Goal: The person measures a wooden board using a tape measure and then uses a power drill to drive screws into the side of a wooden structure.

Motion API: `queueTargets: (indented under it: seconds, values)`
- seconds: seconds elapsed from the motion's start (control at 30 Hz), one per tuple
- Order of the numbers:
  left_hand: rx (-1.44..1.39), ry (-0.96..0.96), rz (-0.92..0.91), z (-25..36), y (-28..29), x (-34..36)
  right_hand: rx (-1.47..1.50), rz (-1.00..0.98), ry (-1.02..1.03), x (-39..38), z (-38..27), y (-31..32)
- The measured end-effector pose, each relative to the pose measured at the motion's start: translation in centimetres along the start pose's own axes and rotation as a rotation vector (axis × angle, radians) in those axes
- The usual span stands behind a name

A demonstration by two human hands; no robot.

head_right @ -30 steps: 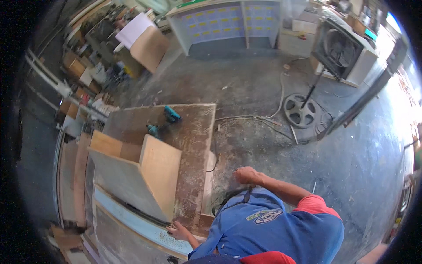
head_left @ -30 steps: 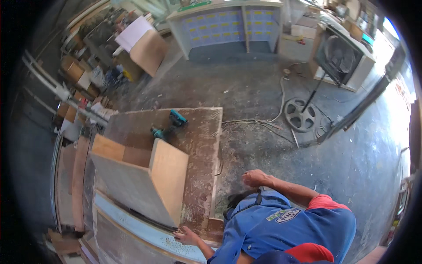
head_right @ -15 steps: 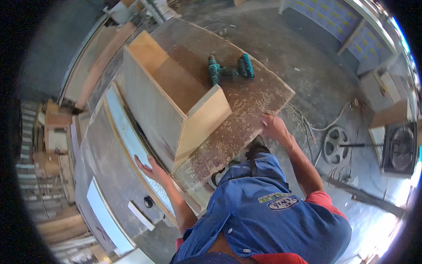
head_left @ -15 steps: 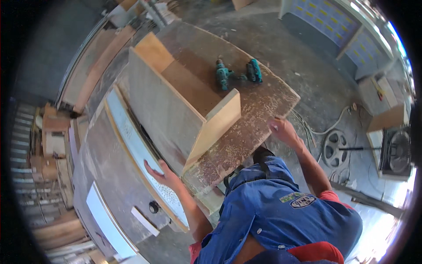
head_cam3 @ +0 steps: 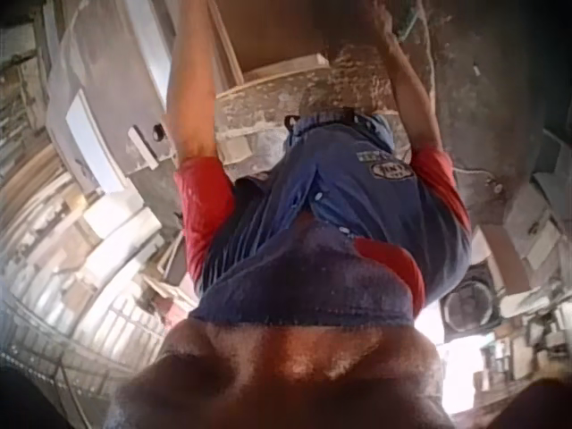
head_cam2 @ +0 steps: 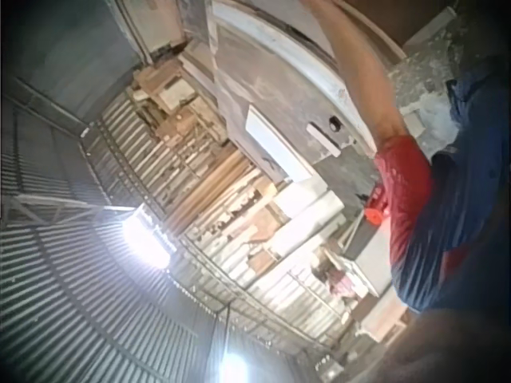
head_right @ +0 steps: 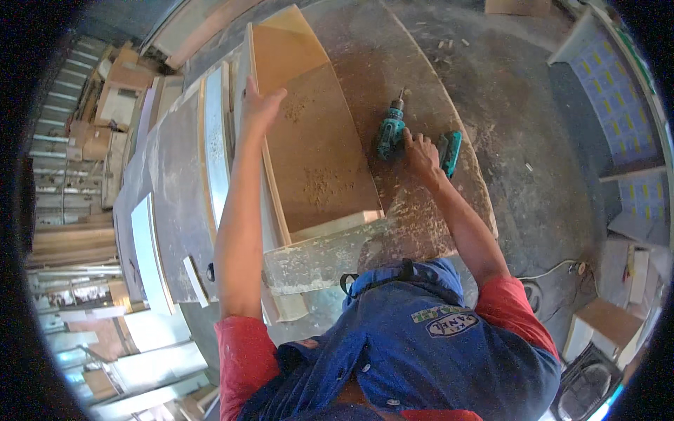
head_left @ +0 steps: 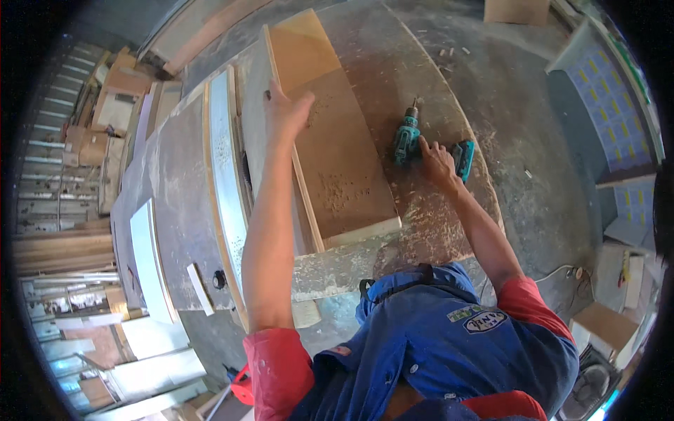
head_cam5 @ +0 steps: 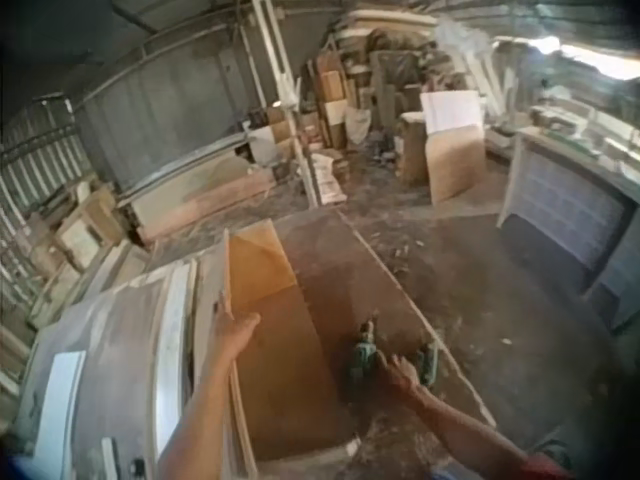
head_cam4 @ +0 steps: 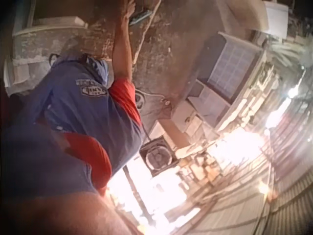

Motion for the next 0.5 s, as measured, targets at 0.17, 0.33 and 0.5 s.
queueTargets:
  seconds: [0.17, 0.33, 0.5]
  values:
    - [0.1, -0.063, 0.036, -1.8, -1.4, 1.2, -0.095, 0.102, 0.06, 1.6, -0.1, -0.4]
    - [0.222, -0.039, 0.072, -1.8, -1.0, 0.7, 0.193, -0.094, 0.016, 2.5, -0.4, 2.4]
    - [0.17, -0.109, 0.098, -1.1, -0.6, 0.1, 0.782, -0.103, 0.164, 2.2, -4.9, 6.4]
Point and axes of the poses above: each hand's wrist, its own x-axis towards the middle knuckle, its own y-axis out of the back of the hand, z = x × y, the point moved 9 cm from there along x, towards the middle knuckle, and after that the axes turned 2 degrees about z, right-handed, at the moved point
